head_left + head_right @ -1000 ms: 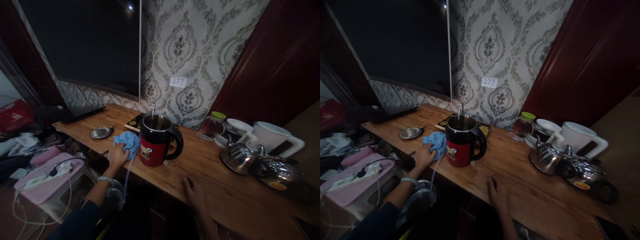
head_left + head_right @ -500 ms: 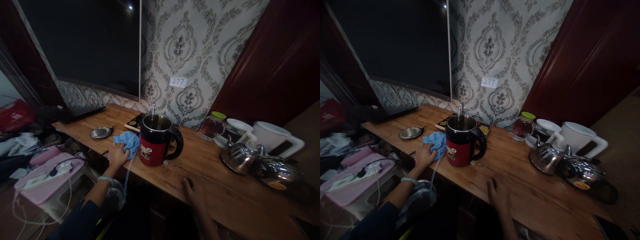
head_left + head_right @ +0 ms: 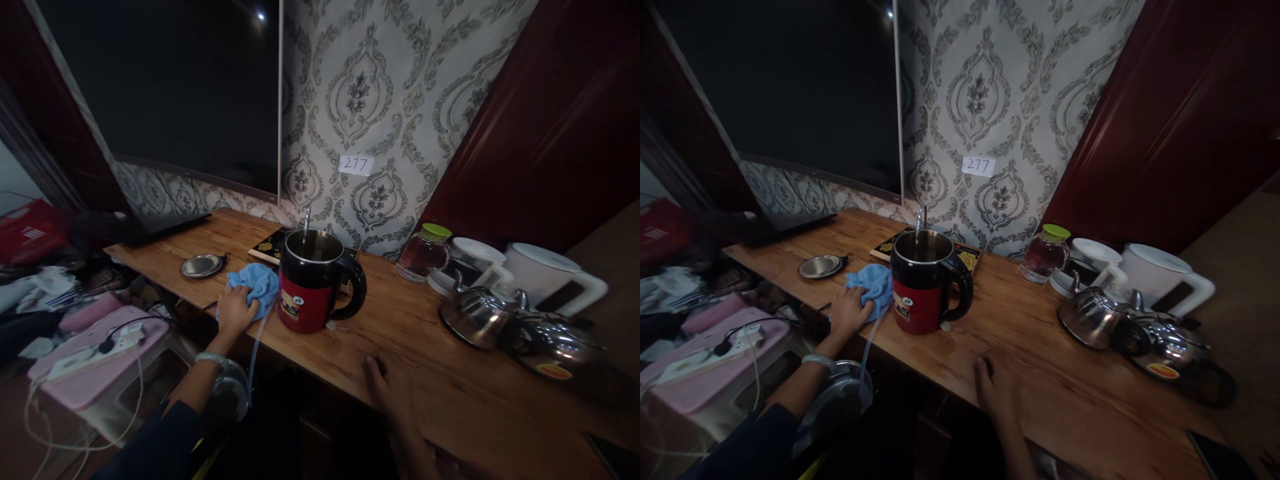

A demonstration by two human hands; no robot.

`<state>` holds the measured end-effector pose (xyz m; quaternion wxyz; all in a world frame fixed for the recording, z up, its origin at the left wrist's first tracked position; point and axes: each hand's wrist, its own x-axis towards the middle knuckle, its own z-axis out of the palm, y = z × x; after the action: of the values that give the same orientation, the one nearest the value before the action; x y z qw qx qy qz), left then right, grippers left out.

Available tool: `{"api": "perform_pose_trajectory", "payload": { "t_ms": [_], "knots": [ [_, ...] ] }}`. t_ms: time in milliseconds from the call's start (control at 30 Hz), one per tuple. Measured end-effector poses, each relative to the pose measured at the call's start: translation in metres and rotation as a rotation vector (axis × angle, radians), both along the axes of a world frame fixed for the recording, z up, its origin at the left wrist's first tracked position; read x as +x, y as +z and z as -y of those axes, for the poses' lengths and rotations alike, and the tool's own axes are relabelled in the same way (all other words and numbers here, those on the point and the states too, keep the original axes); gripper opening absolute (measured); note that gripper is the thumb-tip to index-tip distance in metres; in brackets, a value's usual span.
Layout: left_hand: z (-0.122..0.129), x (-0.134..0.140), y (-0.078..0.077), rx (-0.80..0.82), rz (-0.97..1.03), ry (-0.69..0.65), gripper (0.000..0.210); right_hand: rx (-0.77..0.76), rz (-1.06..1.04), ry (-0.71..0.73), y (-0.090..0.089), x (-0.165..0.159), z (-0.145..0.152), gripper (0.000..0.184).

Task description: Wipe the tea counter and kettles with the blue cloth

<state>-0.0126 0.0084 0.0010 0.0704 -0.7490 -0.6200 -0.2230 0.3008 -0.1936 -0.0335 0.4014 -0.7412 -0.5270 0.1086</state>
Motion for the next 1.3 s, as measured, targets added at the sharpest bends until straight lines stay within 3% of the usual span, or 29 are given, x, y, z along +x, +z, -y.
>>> {"api": "perform_pose_trajectory", "payload": {
  "t_ms": [500, 800, 1300],
  "knots": [
    [0.0006, 0.0003, 0.0014, -0.006, -0.014, 0.002, 0.034, 0.007, -0.019, -0.004, -0.0047, 0.0018, -0.0001, 0.042],
    [0.0001, 0.0001, 0.0010, -0.010, 0.001, -0.003, 0.034, 0.004, -0.016, 0.007, 0.0034, -0.0006, 0.0002, 0.042],
    [0.0014, 0.0001, 0.0025, -0.016, -0.007, -0.001, 0.032, -0.001, -0.022, -0.003, -0.0033, 0.0012, -0.0002, 0.043]
  ]
}}
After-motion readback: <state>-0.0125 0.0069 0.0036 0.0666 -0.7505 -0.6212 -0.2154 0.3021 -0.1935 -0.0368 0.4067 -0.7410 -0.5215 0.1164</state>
